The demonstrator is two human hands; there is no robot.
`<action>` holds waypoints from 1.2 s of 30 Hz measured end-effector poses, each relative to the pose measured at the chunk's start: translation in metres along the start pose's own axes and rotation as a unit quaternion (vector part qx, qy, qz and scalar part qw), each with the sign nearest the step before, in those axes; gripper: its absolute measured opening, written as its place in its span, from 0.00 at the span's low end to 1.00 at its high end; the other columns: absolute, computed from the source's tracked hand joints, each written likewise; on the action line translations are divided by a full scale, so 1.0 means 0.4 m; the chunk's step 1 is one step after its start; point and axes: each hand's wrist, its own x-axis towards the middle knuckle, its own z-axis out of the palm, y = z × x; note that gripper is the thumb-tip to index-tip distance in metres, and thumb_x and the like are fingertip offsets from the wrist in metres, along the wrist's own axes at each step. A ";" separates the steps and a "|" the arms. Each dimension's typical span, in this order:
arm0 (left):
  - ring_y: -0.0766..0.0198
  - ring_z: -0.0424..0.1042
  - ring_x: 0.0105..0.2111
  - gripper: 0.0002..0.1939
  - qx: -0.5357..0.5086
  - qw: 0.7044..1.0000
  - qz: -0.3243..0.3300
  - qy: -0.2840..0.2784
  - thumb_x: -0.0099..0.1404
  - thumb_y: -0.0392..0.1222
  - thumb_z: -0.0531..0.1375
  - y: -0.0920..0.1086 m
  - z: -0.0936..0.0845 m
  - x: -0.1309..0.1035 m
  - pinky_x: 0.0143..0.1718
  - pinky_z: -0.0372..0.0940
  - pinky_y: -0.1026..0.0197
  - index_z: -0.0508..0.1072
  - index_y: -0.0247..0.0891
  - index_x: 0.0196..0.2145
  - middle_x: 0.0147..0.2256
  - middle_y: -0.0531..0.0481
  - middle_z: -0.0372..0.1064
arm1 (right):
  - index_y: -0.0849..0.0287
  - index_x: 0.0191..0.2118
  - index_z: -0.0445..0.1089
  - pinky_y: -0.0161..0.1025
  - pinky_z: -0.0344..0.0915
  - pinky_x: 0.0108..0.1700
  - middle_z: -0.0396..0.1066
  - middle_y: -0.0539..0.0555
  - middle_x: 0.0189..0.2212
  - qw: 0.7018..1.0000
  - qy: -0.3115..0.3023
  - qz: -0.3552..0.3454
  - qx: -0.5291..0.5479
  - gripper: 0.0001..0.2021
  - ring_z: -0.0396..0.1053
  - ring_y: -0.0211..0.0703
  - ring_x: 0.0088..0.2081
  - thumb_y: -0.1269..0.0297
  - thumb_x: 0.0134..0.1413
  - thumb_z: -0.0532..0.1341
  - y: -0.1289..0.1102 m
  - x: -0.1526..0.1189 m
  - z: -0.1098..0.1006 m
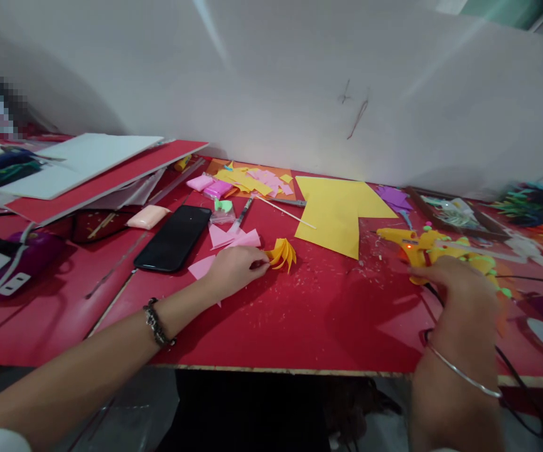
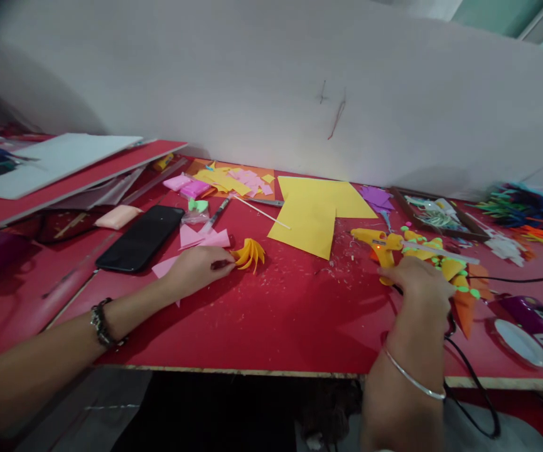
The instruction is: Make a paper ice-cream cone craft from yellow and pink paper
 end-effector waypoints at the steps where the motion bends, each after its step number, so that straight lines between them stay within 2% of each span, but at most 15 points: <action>1: 0.67 0.68 0.26 0.09 0.001 1.000 0.001 0.000 0.59 0.44 0.52 -0.001 0.001 0.000 0.20 0.49 0.68 0.71 0.42 0.29 0.26 0.56 0.71 | 0.60 0.18 0.68 0.45 0.58 0.21 0.71 0.72 0.31 0.998 -0.046 0.042 -0.017 0.15 0.70 0.60 0.29 0.52 0.28 0.65 -0.004 -0.016 -0.018; 2: 0.67 0.68 0.27 0.09 0.003 1.000 0.003 0.000 0.59 0.44 0.52 -0.003 0.001 0.000 0.21 0.50 0.67 0.71 0.42 0.29 0.27 0.56 0.71 | 0.60 0.21 0.69 0.47 0.59 0.23 0.71 0.72 0.34 0.994 -0.073 0.080 -0.031 0.15 0.70 0.63 0.33 0.51 0.31 0.64 -0.015 -0.035 -0.037; 3: 0.66 0.69 0.27 0.09 0.006 1.000 0.006 0.001 0.59 0.44 0.52 -0.004 0.002 0.001 0.21 0.50 0.67 0.71 0.42 0.29 0.28 0.56 0.72 | 0.61 0.24 0.70 0.48 0.60 0.26 0.70 0.72 0.36 0.994 -0.064 0.077 -0.038 0.15 0.69 0.64 0.36 0.52 0.35 0.62 -0.033 -0.056 -0.057; 4: 0.66 0.69 0.28 0.09 0.010 1.000 0.009 0.002 0.59 0.44 0.52 -0.006 0.002 0.001 0.21 0.51 0.67 0.71 0.43 0.30 0.29 0.56 0.72 | 0.62 0.26 0.71 0.48 0.60 0.28 0.70 0.72 0.35 0.998 -0.039 0.040 -0.035 0.15 0.68 0.64 0.37 0.53 0.38 0.61 -0.058 -0.078 -0.075; 6: 0.66 0.70 0.29 0.09 0.026 0.999 0.022 0.009 0.60 0.43 0.52 -0.007 0.002 0.001 0.22 0.52 0.67 0.71 0.43 0.32 0.31 0.56 0.72 | 0.61 0.33 0.71 0.47 0.61 0.32 0.72 0.67 0.33 0.990 0.047 -0.130 0.039 0.13 0.69 0.59 0.37 0.58 0.45 0.58 -0.128 -0.123 -0.099; 7: 0.66 0.70 0.30 0.09 0.041 0.999 0.035 0.009 0.60 0.43 0.52 -0.006 0.001 0.001 0.22 0.52 0.67 0.71 0.43 0.33 0.32 0.56 0.72 | 0.59 0.34 0.70 0.45 0.62 0.33 0.72 0.63 0.32 0.965 0.071 -0.219 0.123 0.12 0.69 0.54 0.35 0.59 0.47 0.57 -0.170 -0.145 -0.103; 9: 0.66 0.70 0.29 0.09 0.083 0.994 0.070 0.009 0.61 0.42 0.52 -0.003 -0.002 0.002 0.22 0.52 0.66 0.71 0.42 0.33 0.31 0.55 0.72 | 0.58 0.37 0.69 0.38 0.64 0.35 0.72 0.56 0.33 0.872 0.068 -0.351 0.335 0.11 0.69 0.42 0.33 0.60 0.51 0.54 -0.256 -0.187 -0.094; 10: 0.66 0.69 0.29 0.09 0.106 0.990 0.091 0.010 0.61 0.42 0.51 0.000 -0.004 0.001 0.22 0.52 0.66 0.71 0.42 0.33 0.30 0.55 0.72 | 0.57 0.38 0.68 0.37 0.64 0.35 0.71 0.55 0.35 0.826 0.052 -0.397 0.396 0.10 0.68 0.39 0.32 0.61 0.52 0.54 -0.295 -0.207 -0.082; 12: 0.66 0.69 0.28 0.09 0.145 0.980 0.133 0.012 0.62 0.41 0.51 0.007 -0.010 0.001 0.23 0.52 0.65 0.71 0.41 0.33 0.28 0.54 0.71 | 0.56 0.41 0.68 0.35 0.65 0.34 0.69 0.53 0.35 0.763 0.009 -0.450 0.464 0.10 0.67 0.37 0.32 0.63 0.52 0.55 -0.355 -0.242 -0.056; 14: 0.66 0.68 0.26 0.10 0.163 0.973 0.162 0.021 0.62 0.41 0.50 0.012 -0.014 0.001 0.23 0.53 0.64 0.71 0.41 0.33 0.26 0.54 0.70 | 0.54 0.44 0.66 0.34 0.65 0.32 0.67 0.53 0.36 0.733 -0.020 -0.467 0.494 0.13 0.66 0.36 0.31 0.63 0.51 0.56 -0.388 -0.269 -0.034; 21: 0.67 0.67 0.25 0.10 0.156 0.972 0.177 0.002 0.62 0.40 0.50 0.016 -0.013 0.000 0.24 0.53 0.64 0.70 0.39 0.31 0.25 0.54 0.68 | 0.56 0.38 0.70 0.35 0.65 0.33 0.67 0.53 0.33 0.710 -0.044 -0.440 0.548 0.09 0.66 0.37 0.33 0.64 0.51 0.56 -0.397 -0.283 -0.015; 26: 0.67 0.67 0.25 0.11 0.150 0.973 0.173 -0.012 0.63 0.40 0.50 0.020 -0.012 -0.002 0.24 0.53 0.65 0.70 0.39 0.30 0.25 0.53 0.68 | 0.57 0.33 0.70 0.37 0.65 0.34 0.69 0.54 0.32 0.708 -0.047 -0.439 0.552 0.06 0.67 0.39 0.34 0.65 0.50 0.56 -0.402 -0.283 -0.001; 31: 0.67 0.67 0.26 0.11 0.140 0.976 0.168 -0.022 0.63 0.41 0.49 0.021 -0.011 -0.003 0.25 0.53 0.65 0.70 0.39 0.32 0.26 0.52 0.69 | 0.59 0.35 0.68 0.38 0.66 0.36 0.70 0.54 0.31 0.707 -0.075 -0.407 0.573 0.07 0.68 0.39 0.32 0.64 0.49 0.57 -0.403 -0.284 0.013; 36: 0.66 0.67 0.27 0.12 0.129 0.978 0.165 -0.020 0.63 0.41 0.48 0.020 -0.011 -0.002 0.25 0.53 0.65 0.70 0.39 0.33 0.26 0.53 0.69 | 0.59 0.31 0.68 0.37 0.66 0.34 0.69 0.53 0.31 0.709 -0.055 -0.423 0.562 0.04 0.67 0.38 0.33 0.66 0.49 0.57 -0.402 -0.283 0.007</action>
